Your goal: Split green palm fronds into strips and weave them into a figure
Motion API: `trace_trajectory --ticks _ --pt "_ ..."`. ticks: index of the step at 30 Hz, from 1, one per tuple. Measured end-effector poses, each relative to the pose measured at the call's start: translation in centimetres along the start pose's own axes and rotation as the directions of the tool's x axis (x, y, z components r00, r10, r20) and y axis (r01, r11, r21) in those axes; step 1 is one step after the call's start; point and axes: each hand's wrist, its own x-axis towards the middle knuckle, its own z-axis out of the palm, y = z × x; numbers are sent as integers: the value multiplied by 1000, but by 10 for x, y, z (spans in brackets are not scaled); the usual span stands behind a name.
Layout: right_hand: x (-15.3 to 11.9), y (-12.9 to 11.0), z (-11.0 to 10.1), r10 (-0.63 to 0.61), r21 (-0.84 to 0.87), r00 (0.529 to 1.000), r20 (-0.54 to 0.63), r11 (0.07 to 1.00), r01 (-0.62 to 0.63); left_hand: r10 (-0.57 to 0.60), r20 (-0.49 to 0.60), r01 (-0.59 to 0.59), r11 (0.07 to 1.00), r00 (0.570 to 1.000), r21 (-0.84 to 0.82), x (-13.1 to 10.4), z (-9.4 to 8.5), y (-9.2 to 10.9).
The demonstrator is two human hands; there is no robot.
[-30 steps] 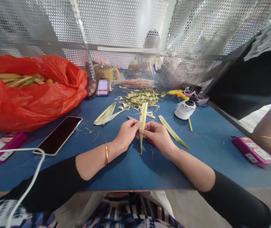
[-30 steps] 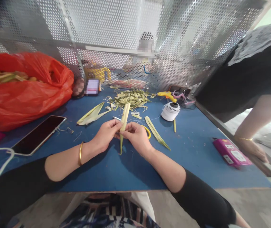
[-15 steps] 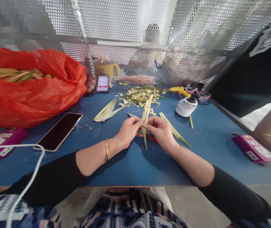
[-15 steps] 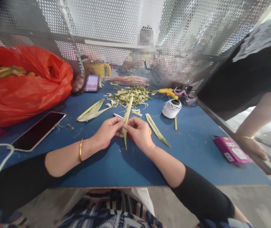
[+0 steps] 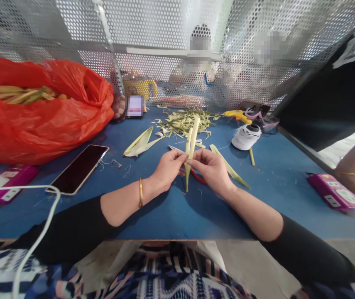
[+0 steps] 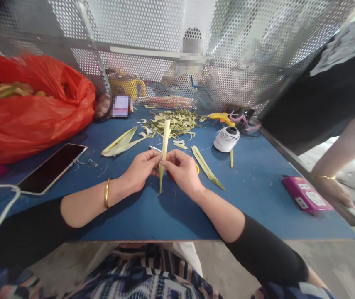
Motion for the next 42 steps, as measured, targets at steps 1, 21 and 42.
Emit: trace_trajectory --ticks 1,21,42 --pt "0 0 0 35 16 999 14 999 -36 6 -10 -6 1000 1000 5 0 0 0" --pt "2 1 -4 -43 -38 999 15 998 43 -24 50 27 997 998 -73 1 -1 -1" --pt "1 -4 -1 -32 28 999 -18 999 33 -34 97 45 993 995 -113 0 -1 0"
